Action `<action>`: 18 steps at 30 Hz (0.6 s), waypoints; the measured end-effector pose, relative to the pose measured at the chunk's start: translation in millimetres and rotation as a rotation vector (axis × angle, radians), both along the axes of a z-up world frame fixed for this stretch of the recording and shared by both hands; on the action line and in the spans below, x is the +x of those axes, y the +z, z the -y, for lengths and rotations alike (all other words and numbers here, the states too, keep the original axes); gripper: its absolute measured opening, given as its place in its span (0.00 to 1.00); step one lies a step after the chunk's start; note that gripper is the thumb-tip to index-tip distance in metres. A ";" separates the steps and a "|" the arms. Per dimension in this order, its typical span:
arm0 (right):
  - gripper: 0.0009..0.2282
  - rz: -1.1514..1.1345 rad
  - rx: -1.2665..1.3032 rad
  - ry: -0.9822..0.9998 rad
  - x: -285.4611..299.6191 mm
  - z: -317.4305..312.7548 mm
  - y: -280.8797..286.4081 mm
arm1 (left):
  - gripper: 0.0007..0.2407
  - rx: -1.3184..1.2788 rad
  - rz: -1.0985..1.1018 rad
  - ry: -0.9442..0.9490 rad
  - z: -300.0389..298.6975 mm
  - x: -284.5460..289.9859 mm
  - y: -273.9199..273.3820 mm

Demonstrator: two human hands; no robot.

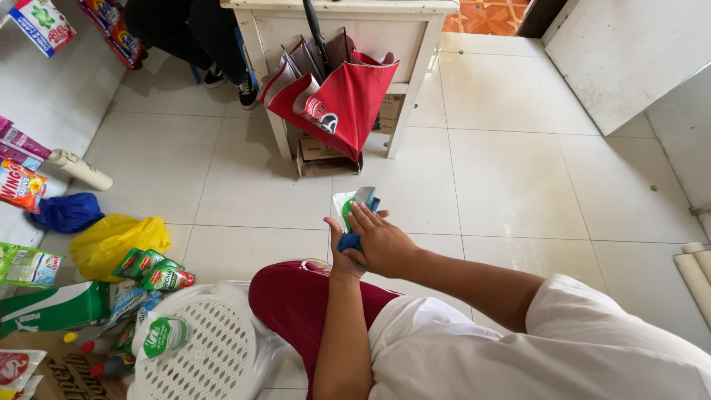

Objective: Cleaning individual detergent sachets and grocery items with a cloth and organizing them on shelves.

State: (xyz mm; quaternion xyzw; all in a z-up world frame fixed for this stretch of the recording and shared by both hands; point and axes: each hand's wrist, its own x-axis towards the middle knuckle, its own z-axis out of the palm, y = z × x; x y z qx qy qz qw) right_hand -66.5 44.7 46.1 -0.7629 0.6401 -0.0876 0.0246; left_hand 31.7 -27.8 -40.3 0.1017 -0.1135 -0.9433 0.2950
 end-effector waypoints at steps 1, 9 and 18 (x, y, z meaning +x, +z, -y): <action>0.35 -0.101 -0.008 0.000 1.1 -2.5 -5.0 | 0.43 0.047 0.020 0.026 0.9 0.4 -4.3; 0.21 -0.334 0.171 0.075 5.2 -12.7 1.4 | 0.40 0.065 0.096 0.092 1.3 -0.6 12.3; 0.28 0.420 -0.077 -0.113 -24.4 22.0 60.1 | 0.36 -0.028 0.199 -0.046 7.6 -9.4 -18.5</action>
